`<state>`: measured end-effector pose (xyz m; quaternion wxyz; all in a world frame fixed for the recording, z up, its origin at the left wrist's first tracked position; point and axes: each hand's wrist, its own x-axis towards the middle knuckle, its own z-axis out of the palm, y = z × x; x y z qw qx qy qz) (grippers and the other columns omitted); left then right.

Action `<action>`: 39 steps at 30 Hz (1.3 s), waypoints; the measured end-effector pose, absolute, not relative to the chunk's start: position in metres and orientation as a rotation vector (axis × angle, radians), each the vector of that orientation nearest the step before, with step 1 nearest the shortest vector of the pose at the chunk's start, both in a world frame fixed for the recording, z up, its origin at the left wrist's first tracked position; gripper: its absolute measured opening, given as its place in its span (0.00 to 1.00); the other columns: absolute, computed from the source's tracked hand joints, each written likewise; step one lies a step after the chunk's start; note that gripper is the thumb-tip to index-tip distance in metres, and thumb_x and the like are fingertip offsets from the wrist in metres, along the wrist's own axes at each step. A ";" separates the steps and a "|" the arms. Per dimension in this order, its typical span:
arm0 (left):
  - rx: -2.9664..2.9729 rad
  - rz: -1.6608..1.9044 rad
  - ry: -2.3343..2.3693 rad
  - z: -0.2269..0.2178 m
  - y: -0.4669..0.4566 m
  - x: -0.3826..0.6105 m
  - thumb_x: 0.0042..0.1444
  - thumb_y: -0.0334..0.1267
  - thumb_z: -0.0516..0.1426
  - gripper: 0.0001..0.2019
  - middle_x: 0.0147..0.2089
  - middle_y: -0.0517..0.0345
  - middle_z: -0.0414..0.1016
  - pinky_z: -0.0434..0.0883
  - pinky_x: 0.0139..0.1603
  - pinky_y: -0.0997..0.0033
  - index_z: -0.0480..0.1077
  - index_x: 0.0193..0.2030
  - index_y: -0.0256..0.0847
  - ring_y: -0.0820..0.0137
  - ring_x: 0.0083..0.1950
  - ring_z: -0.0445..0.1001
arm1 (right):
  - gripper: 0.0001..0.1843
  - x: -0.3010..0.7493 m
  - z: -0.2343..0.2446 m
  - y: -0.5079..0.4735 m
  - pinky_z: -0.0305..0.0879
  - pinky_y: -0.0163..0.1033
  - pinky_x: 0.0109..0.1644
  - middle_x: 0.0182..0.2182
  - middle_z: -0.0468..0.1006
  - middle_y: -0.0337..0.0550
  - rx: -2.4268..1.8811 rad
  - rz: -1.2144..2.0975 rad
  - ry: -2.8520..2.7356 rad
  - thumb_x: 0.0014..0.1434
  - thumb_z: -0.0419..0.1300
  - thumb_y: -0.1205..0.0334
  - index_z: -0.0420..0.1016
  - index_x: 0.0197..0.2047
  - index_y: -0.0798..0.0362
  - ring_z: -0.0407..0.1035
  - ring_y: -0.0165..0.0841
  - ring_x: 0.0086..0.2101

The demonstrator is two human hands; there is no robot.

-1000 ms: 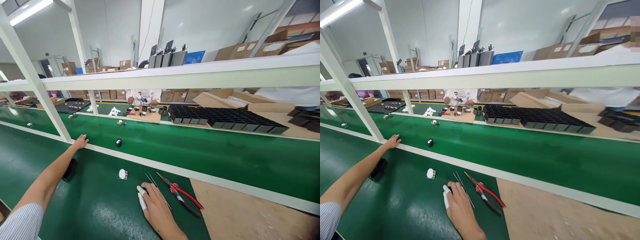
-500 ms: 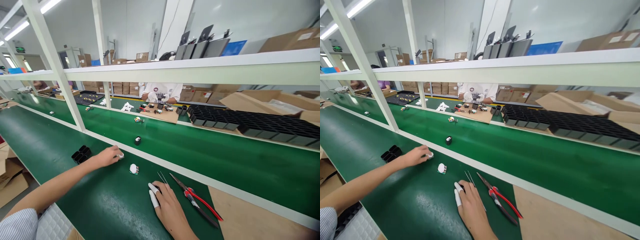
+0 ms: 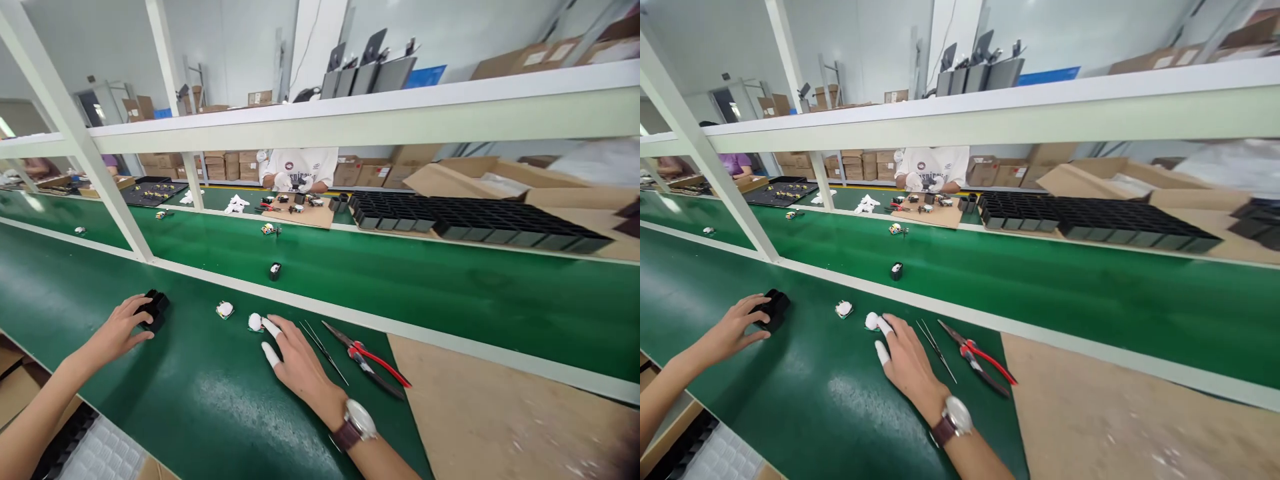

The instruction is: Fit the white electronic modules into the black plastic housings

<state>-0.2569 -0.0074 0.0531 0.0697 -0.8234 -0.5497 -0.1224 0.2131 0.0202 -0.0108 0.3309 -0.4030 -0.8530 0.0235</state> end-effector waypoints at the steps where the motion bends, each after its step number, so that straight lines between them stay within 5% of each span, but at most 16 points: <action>1: -2.495 -0.380 -1.639 0.051 -0.008 -0.252 0.69 0.56 0.56 0.19 0.66 0.40 0.75 0.71 0.65 0.32 0.78 0.41 0.43 0.38 0.73 0.66 | 0.20 0.205 -0.007 0.026 0.71 0.54 0.66 0.66 0.70 0.56 -1.056 0.088 -2.269 0.70 0.55 0.69 0.71 0.64 0.55 0.68 0.46 0.63; 5: -2.642 -0.478 -1.617 0.063 -0.012 -0.202 0.72 0.52 0.55 0.17 0.70 0.43 0.72 0.75 0.65 0.40 0.77 0.42 0.43 0.44 0.71 0.70 | 0.21 0.186 0.002 0.037 0.73 0.51 0.61 0.62 0.75 0.53 -1.101 0.146 -2.391 0.66 0.57 0.73 0.74 0.61 0.54 0.71 0.44 0.59; 8: -2.792 -0.550 -1.629 0.079 -0.022 -0.158 0.73 0.48 0.55 0.13 0.73 0.46 0.69 0.82 0.55 0.56 0.75 0.44 0.43 0.53 0.60 0.81 | 0.16 0.194 0.005 0.026 0.75 0.56 0.53 0.50 0.78 0.56 -1.219 0.124 -2.381 0.69 0.61 0.62 0.76 0.58 0.57 0.74 0.48 0.49; 11: -2.959 -0.564 -1.537 0.084 -0.027 -0.120 0.74 0.43 0.54 0.10 0.72 0.46 0.69 0.82 0.49 0.64 0.74 0.44 0.43 0.58 0.55 0.84 | 0.26 0.213 0.009 0.006 0.74 0.58 0.54 0.55 0.76 0.59 -1.253 0.137 -2.370 0.65 0.68 0.52 0.74 0.61 0.56 0.72 0.52 0.52; 14: -3.100 -0.546 -1.422 0.076 -0.018 -0.087 0.73 0.40 0.55 0.07 0.69 0.47 0.70 0.80 0.54 0.62 0.72 0.43 0.43 0.58 0.57 0.82 | 0.23 0.227 0.010 -0.009 0.73 0.56 0.59 0.65 0.71 0.54 -1.121 0.184 -2.433 0.67 0.66 0.60 0.72 0.63 0.53 0.68 0.50 0.59; 17: -3.218 -0.522 -1.372 0.063 -0.002 -0.057 0.70 0.37 0.57 0.03 0.66 0.47 0.72 0.79 0.53 0.62 0.70 0.48 0.44 0.58 0.56 0.81 | 0.18 0.231 0.005 -0.015 0.74 0.55 0.56 0.59 0.75 0.54 -1.097 0.172 -2.447 0.70 0.61 0.65 0.72 0.61 0.53 0.70 0.48 0.55; 21: -3.322 -0.555 -1.424 0.046 0.013 -0.031 0.67 0.38 0.61 0.17 0.62 0.48 0.74 0.79 0.54 0.60 0.65 0.60 0.46 0.58 0.56 0.80 | 0.13 0.234 -0.007 -0.020 0.76 0.54 0.48 0.50 0.77 0.54 -1.179 0.105 -2.362 0.70 0.63 0.60 0.74 0.56 0.53 0.73 0.46 0.46; 28: -3.307 -0.744 -1.753 0.017 0.010 -0.028 0.63 0.46 0.67 0.38 0.68 0.50 0.71 0.73 0.68 0.50 0.55 0.74 0.54 0.55 0.66 0.75 | 0.35 0.252 -0.008 -0.025 0.76 0.57 0.57 0.59 0.75 0.54 -1.119 0.365 -2.262 0.70 0.61 0.63 0.53 0.75 0.50 0.71 0.47 0.56; 31: -3.318 -0.833 -1.757 0.011 0.007 -0.028 0.60 0.44 0.70 0.44 0.70 0.49 0.70 0.70 0.72 0.48 0.52 0.76 0.55 0.54 0.70 0.72 | 0.31 0.252 -0.007 -0.024 0.77 0.54 0.56 0.56 0.77 0.51 -1.058 0.355 -2.233 0.71 0.57 0.69 0.57 0.74 0.47 0.72 0.45 0.54; 39: -3.273 -0.939 -1.545 0.002 -0.001 -0.024 0.68 0.39 0.63 0.39 0.68 0.50 0.74 0.75 0.66 0.47 0.47 0.78 0.56 0.56 0.68 0.74 | 0.32 0.238 0.008 -0.035 0.77 0.51 0.52 0.54 0.76 0.53 -0.927 0.265 -1.995 0.66 0.61 0.75 0.63 0.70 0.46 0.73 0.43 0.52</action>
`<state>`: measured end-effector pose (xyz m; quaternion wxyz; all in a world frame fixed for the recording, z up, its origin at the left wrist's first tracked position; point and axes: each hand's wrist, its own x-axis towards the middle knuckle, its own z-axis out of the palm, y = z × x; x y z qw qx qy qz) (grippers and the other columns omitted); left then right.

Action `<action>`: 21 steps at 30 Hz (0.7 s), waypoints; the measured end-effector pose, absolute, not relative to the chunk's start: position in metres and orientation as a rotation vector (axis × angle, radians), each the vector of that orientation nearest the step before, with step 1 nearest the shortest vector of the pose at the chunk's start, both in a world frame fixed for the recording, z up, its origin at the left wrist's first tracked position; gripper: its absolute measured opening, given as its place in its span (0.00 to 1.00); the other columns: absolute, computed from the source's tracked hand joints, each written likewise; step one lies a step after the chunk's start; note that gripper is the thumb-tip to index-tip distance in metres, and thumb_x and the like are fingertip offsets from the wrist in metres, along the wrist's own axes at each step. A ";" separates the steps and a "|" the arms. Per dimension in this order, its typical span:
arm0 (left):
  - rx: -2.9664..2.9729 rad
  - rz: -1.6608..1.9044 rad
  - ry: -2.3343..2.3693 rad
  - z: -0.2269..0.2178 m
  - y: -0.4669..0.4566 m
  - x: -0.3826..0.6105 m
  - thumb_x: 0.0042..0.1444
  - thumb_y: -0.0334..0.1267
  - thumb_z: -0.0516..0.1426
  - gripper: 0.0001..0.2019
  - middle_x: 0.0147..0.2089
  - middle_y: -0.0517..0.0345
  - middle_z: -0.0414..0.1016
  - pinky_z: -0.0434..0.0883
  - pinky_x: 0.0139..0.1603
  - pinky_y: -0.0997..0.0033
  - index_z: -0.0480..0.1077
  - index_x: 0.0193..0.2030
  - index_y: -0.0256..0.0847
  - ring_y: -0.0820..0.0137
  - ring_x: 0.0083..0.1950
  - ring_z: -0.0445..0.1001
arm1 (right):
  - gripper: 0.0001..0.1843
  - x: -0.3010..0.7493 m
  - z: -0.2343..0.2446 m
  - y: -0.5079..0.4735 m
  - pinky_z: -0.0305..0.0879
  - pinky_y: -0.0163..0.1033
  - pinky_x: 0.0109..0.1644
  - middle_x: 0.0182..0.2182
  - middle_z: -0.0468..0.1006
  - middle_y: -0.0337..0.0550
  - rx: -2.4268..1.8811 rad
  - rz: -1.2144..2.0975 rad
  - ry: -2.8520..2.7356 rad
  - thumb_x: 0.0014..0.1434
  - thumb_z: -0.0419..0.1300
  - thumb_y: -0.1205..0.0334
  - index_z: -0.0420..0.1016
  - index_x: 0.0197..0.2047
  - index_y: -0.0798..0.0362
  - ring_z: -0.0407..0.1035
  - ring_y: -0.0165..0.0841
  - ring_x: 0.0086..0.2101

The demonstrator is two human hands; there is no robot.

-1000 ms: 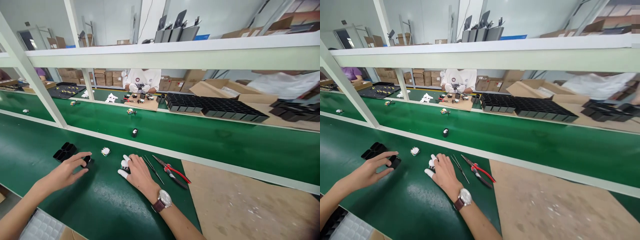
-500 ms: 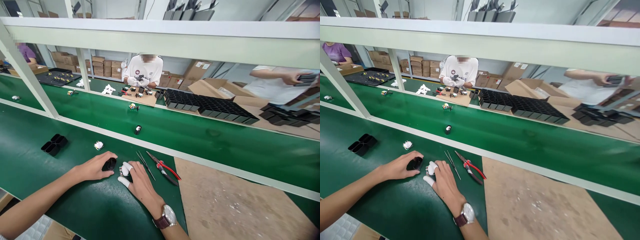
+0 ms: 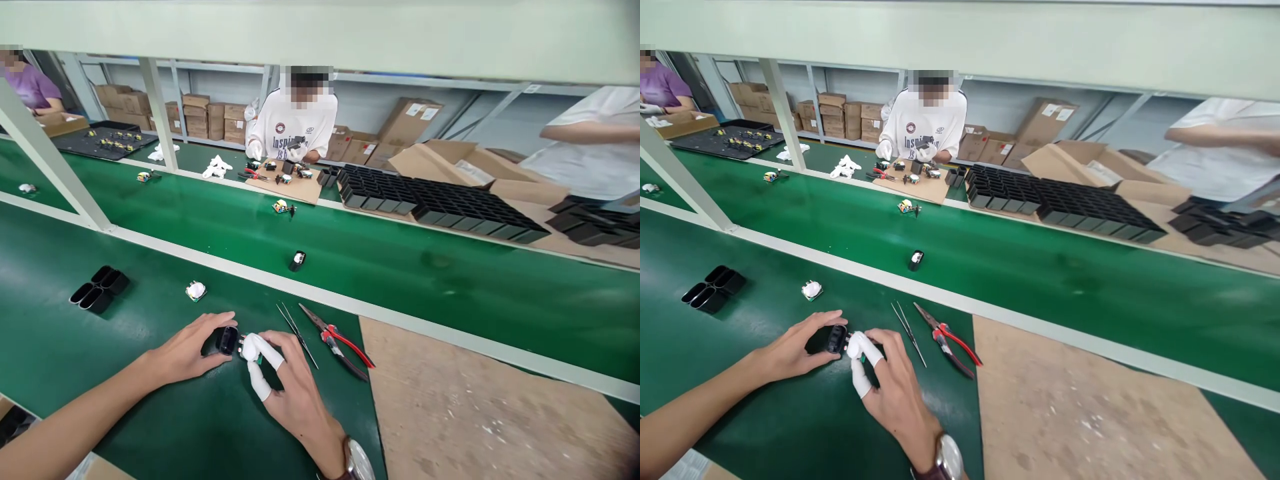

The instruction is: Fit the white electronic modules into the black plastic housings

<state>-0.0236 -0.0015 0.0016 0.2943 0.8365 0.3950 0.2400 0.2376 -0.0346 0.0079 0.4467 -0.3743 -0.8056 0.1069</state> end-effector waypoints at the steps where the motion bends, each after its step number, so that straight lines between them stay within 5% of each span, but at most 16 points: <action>1: 2.261 0.662 1.027 0.002 -0.003 -0.022 0.69 0.38 0.62 0.39 0.68 0.49 0.74 0.75 0.67 0.47 0.46 0.79 0.56 0.56 0.69 0.73 | 0.33 0.237 0.009 -0.037 0.77 0.52 0.52 0.54 0.76 0.54 -0.916 0.252 -1.993 0.66 0.61 0.76 0.63 0.70 0.46 0.73 0.43 0.52; 13: 2.408 0.711 0.903 0.007 -0.008 -0.018 0.72 0.32 0.57 0.39 0.70 0.43 0.72 0.74 0.66 0.47 0.40 0.81 0.52 0.56 0.69 0.70 | 0.36 0.235 0.007 -0.047 0.78 0.54 0.53 0.56 0.77 0.58 -0.899 0.253 -2.069 0.67 0.62 0.75 0.58 0.74 0.51 0.73 0.45 0.54; 21: 2.435 0.708 0.882 0.008 -0.010 -0.016 0.72 0.31 0.57 0.39 0.70 0.43 0.71 0.73 0.66 0.48 0.40 0.81 0.51 0.55 0.68 0.71 | 0.37 0.231 0.013 -0.046 0.79 0.53 0.51 0.54 0.78 0.54 -0.934 0.241 -2.108 0.70 0.59 0.72 0.53 0.76 0.46 0.75 0.44 0.50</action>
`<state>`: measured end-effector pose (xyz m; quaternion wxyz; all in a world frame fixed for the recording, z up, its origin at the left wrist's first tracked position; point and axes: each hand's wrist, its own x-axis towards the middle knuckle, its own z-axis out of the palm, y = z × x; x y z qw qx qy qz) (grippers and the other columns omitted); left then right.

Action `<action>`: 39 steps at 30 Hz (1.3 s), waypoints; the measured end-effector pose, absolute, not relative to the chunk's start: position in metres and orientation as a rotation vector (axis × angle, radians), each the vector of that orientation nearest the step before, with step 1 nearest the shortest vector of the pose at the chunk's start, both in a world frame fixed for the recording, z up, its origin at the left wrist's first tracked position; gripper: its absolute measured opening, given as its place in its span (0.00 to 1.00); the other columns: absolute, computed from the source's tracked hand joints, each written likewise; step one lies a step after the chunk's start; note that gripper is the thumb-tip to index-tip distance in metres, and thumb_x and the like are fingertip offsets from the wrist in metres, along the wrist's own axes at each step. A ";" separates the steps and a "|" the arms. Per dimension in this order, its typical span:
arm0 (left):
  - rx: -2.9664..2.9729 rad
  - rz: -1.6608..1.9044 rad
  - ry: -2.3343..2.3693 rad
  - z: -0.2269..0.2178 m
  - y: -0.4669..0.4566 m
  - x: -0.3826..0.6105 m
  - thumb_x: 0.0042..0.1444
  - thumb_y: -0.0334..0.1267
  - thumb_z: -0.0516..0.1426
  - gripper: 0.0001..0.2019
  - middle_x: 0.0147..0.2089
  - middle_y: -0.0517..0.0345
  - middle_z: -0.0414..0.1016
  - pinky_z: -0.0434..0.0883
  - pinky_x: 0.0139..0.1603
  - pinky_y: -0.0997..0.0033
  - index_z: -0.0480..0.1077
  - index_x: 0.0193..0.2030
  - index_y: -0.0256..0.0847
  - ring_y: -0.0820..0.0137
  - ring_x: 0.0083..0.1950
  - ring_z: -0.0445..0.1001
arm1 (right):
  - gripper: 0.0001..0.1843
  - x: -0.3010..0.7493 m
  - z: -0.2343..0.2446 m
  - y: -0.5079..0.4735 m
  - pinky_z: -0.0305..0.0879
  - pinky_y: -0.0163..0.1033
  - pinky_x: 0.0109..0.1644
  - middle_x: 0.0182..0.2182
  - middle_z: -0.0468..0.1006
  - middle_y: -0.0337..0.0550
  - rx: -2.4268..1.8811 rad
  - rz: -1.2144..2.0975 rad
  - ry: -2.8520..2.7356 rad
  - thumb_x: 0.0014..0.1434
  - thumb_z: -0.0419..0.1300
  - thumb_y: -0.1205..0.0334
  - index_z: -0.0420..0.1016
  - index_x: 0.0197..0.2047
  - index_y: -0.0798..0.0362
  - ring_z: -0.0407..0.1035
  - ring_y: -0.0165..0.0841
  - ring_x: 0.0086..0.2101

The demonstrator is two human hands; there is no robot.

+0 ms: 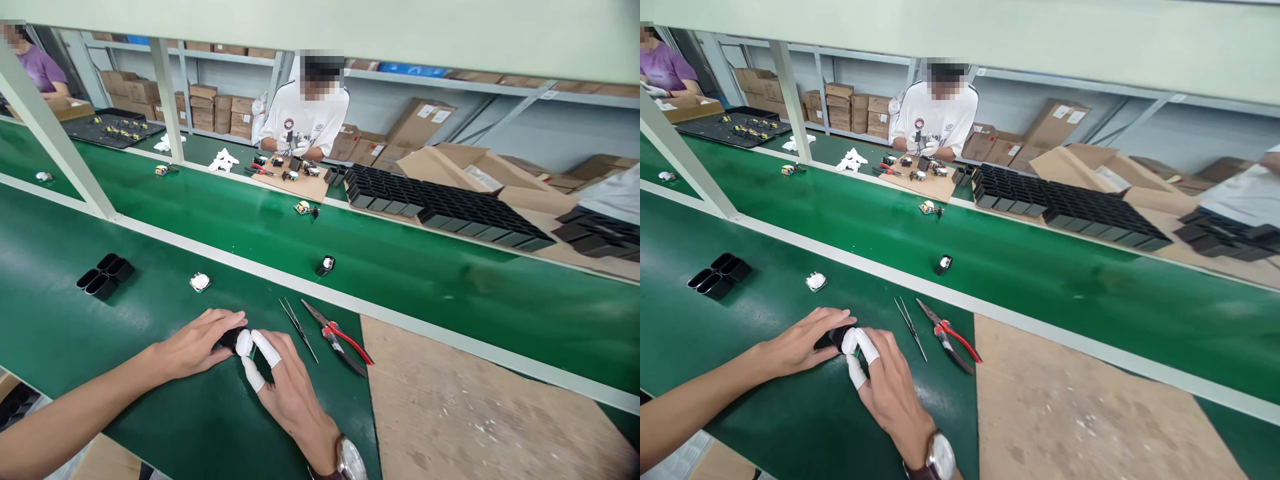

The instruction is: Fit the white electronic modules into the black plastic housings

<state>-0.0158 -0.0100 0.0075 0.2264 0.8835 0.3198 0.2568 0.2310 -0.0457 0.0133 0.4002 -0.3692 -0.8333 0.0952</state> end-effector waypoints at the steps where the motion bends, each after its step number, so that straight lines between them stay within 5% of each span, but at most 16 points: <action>1: 2.437 0.710 0.881 0.008 -0.010 -0.015 0.72 0.31 0.57 0.39 0.70 0.43 0.71 0.73 0.66 0.48 0.41 0.81 0.51 0.55 0.68 0.71 | 0.37 0.231 0.014 -0.046 0.79 0.53 0.50 0.54 0.78 0.54 -0.938 0.232 -2.116 0.70 0.59 0.72 0.53 0.76 0.46 0.75 0.45 0.50; 9: 2.362 0.734 0.871 0.007 -0.013 -0.012 0.70 0.33 0.60 0.40 0.69 0.45 0.73 0.75 0.66 0.51 0.42 0.81 0.52 0.56 0.68 0.73 | 0.34 0.233 0.011 -0.046 0.80 0.54 0.52 0.56 0.77 0.57 -0.923 0.255 -2.126 0.70 0.60 0.70 0.55 0.75 0.50 0.75 0.46 0.53; 13: 2.218 0.683 0.890 0.008 -0.014 -0.010 0.69 0.33 0.61 0.42 0.70 0.50 0.73 0.75 0.68 0.50 0.41 0.80 0.56 0.58 0.69 0.73 | 0.20 0.233 0.010 -0.046 0.79 0.58 0.55 0.62 0.74 0.58 -0.890 0.186 -2.148 0.68 0.64 0.69 0.69 0.61 0.50 0.72 0.49 0.58; 17: 2.116 0.664 0.936 0.008 -0.015 -0.009 0.68 0.33 0.61 0.39 0.70 0.50 0.74 0.75 0.68 0.51 0.46 0.78 0.54 0.59 0.70 0.73 | 0.09 0.229 0.010 -0.044 0.79 0.61 0.57 0.62 0.74 0.57 -0.945 0.231 -2.214 0.69 0.64 0.65 0.72 0.51 0.50 0.71 0.51 0.60; 21: 2.039 0.683 0.901 0.004 -0.015 -0.010 0.67 0.33 0.61 0.33 0.67 0.47 0.76 0.78 0.64 0.55 0.52 0.74 0.50 0.60 0.65 0.78 | 0.12 0.229 0.006 -0.043 0.77 0.59 0.61 0.63 0.73 0.57 -0.944 0.312 -2.159 0.70 0.62 0.68 0.72 0.55 0.49 0.69 0.49 0.64; 26: 2.281 0.842 0.768 0.001 -0.015 -0.010 0.70 0.31 0.58 0.11 0.59 0.46 0.79 0.80 0.56 0.64 0.71 0.56 0.44 0.63 0.56 0.82 | 0.22 0.229 0.009 -0.047 0.81 0.50 0.53 0.55 0.77 0.53 -0.972 0.362 -2.138 0.70 0.57 0.72 0.69 0.64 0.49 0.76 0.42 0.52; 31: 2.433 0.893 0.702 0.000 -0.013 -0.010 0.71 0.30 0.58 0.11 0.59 0.45 0.78 0.81 0.55 0.63 0.73 0.57 0.43 0.62 0.55 0.82 | 0.20 0.229 0.013 -0.045 0.81 0.50 0.49 0.50 0.78 0.52 -0.987 0.393 -2.182 0.71 0.57 0.70 0.71 0.64 0.49 0.76 0.43 0.48; 39: 2.415 0.906 0.657 0.006 -0.010 -0.008 0.70 0.28 0.59 0.11 0.59 0.43 0.77 0.81 0.50 0.66 0.73 0.56 0.43 0.63 0.53 0.82 | 0.19 0.246 0.003 -0.040 0.78 0.48 0.57 0.56 0.77 0.50 -0.942 0.507 -2.061 0.70 0.62 0.65 0.70 0.63 0.48 0.76 0.40 0.53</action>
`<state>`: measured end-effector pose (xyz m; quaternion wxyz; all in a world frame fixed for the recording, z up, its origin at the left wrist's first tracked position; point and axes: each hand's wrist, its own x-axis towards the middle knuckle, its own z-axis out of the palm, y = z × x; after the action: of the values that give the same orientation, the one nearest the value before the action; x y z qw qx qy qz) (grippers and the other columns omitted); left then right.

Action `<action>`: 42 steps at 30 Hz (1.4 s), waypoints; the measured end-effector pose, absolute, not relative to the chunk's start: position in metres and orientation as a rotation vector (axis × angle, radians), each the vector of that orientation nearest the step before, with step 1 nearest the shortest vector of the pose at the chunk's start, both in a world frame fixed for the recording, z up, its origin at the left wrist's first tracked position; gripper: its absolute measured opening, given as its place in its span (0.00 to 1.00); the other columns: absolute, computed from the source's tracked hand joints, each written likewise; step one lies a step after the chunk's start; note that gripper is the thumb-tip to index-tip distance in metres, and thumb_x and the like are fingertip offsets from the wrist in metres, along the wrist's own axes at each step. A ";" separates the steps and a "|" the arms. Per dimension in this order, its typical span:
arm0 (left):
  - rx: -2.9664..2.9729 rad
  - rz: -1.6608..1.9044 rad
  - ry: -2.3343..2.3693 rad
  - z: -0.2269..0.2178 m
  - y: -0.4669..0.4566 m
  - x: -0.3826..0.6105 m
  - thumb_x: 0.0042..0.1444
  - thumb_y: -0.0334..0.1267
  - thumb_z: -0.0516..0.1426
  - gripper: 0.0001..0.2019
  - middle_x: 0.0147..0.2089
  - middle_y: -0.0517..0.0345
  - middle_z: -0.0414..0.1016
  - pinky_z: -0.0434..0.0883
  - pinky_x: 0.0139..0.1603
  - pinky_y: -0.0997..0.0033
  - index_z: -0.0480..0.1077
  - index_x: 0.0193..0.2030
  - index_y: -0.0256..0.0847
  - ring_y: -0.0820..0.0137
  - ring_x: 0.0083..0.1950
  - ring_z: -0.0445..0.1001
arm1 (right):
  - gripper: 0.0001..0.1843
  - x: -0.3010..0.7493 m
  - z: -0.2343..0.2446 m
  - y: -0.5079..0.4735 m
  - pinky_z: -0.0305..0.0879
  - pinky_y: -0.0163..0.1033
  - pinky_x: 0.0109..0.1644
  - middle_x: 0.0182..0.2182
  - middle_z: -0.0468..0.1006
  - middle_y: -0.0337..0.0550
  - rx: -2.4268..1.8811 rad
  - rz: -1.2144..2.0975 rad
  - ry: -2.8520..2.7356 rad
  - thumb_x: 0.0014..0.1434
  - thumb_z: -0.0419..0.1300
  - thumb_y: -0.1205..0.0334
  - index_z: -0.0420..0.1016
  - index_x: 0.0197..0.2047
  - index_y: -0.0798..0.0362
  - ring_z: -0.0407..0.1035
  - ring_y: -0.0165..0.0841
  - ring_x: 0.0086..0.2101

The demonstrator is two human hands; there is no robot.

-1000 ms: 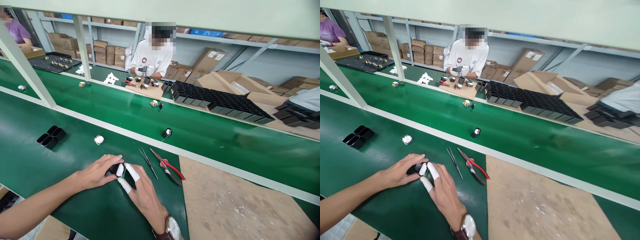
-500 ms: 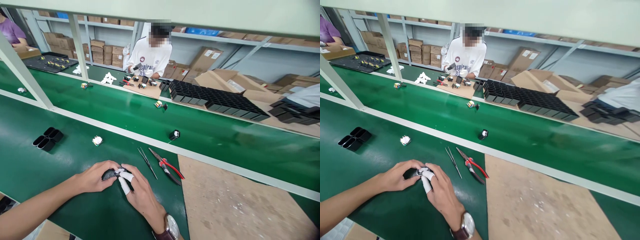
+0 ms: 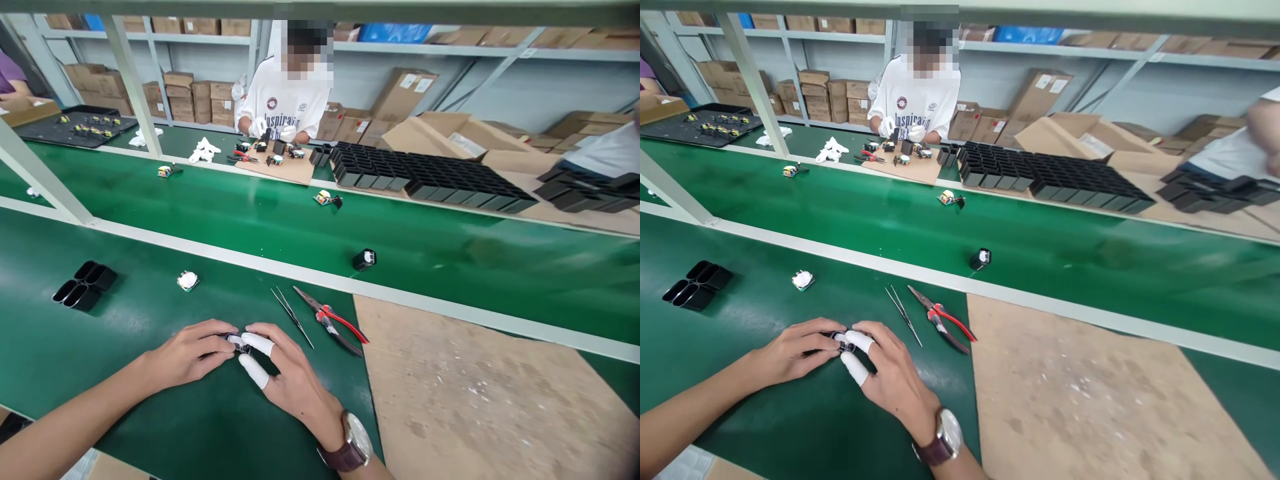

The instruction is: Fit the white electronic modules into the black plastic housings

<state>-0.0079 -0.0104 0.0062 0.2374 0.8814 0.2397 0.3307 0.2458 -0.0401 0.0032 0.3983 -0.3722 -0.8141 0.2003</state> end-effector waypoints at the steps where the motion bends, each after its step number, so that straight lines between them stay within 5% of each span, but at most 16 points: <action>1: 2.429 0.895 0.658 0.008 -0.010 -0.007 0.71 0.28 0.58 0.10 0.59 0.43 0.78 0.81 0.49 0.66 0.73 0.55 0.43 0.62 0.53 0.82 | 0.18 0.246 0.004 -0.040 0.79 0.49 0.56 0.55 0.78 0.50 -0.948 0.481 -2.094 0.70 0.62 0.65 0.72 0.62 0.48 0.76 0.40 0.53; 7: 2.388 0.915 0.649 0.010 -0.012 0.001 0.69 0.27 0.58 0.07 0.54 0.44 0.80 0.79 0.47 0.63 0.75 0.47 0.42 0.62 0.50 0.80 | 0.19 0.245 0.004 -0.037 0.79 0.50 0.54 0.55 0.78 0.51 -0.973 0.466 -2.112 0.72 0.59 0.65 0.70 0.65 0.47 0.77 0.41 0.51; 11: 1.797 0.969 0.821 0.005 -0.012 0.002 0.66 0.34 0.64 0.02 0.50 0.47 0.82 0.80 0.47 0.64 0.77 0.44 0.41 0.63 0.47 0.82 | 0.22 0.247 -0.002 -0.033 0.79 0.46 0.51 0.53 0.79 0.50 -1.020 0.456 -1.994 0.75 0.54 0.66 0.65 0.70 0.47 0.78 0.39 0.48; 15: 0.918 0.901 0.859 0.012 -0.007 0.000 0.63 0.42 0.69 0.11 0.37 0.53 0.83 0.82 0.42 0.68 0.75 0.39 0.37 0.69 0.36 0.82 | 0.22 0.246 -0.008 -0.031 0.79 0.48 0.52 0.54 0.80 0.51 -1.029 0.325 -2.054 0.75 0.55 0.65 0.66 0.70 0.48 0.78 0.40 0.49; 20: 0.666 0.899 0.821 0.022 0.000 0.002 0.58 0.42 0.73 0.14 0.37 0.51 0.83 0.83 0.42 0.70 0.78 0.37 0.34 0.70 0.37 0.83 | 0.21 0.243 -0.009 -0.031 0.79 0.49 0.52 0.52 0.80 0.51 -1.020 0.197 -2.122 0.74 0.56 0.65 0.67 0.68 0.50 0.77 0.41 0.49; 27: 0.859 0.915 0.880 0.019 -0.006 0.007 0.56 0.45 0.73 0.16 0.32 0.54 0.82 0.82 0.37 0.67 0.74 0.35 0.37 0.70 0.32 0.80 | 0.13 0.240 -0.006 -0.030 0.76 0.49 0.50 0.49 0.80 0.50 -1.026 0.156 -2.188 0.73 0.57 0.69 0.73 0.58 0.54 0.75 0.41 0.47; 33: 1.775 1.005 1.209 0.025 0.040 0.001 0.59 0.58 0.66 0.21 0.41 0.51 0.82 0.82 0.39 0.63 0.74 0.37 0.39 0.64 0.37 0.82 | 0.12 0.239 -0.015 -0.027 0.75 0.52 0.51 0.49 0.79 0.51 -1.030 0.140 -2.205 0.72 0.55 0.70 0.73 0.56 0.55 0.74 0.42 0.46; 38: 1.986 1.095 1.516 0.047 0.153 -0.027 0.58 0.51 0.67 0.15 0.44 0.50 0.80 0.81 0.49 0.57 0.76 0.38 0.40 0.62 0.42 0.81 | 0.14 0.240 -0.017 -0.027 0.77 0.51 0.52 0.49 0.79 0.51 -1.055 0.122 -2.211 0.71 0.55 0.71 0.72 0.58 0.54 0.75 0.42 0.47; 42: 2.104 1.047 1.703 0.050 0.203 -0.044 0.69 0.45 0.62 0.12 0.50 0.50 0.80 0.79 0.53 0.54 0.76 0.48 0.37 0.63 0.47 0.81 | 0.17 0.241 -0.020 -0.027 0.77 0.51 0.53 0.50 0.79 0.50 -1.047 0.108 -2.194 0.70 0.54 0.73 0.72 0.59 0.52 0.76 0.41 0.47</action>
<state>-0.0437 0.2026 0.0503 0.1193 0.7197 0.5827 0.3582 0.2411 -0.0269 -0.0205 0.3466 -0.4035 -0.8458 0.0417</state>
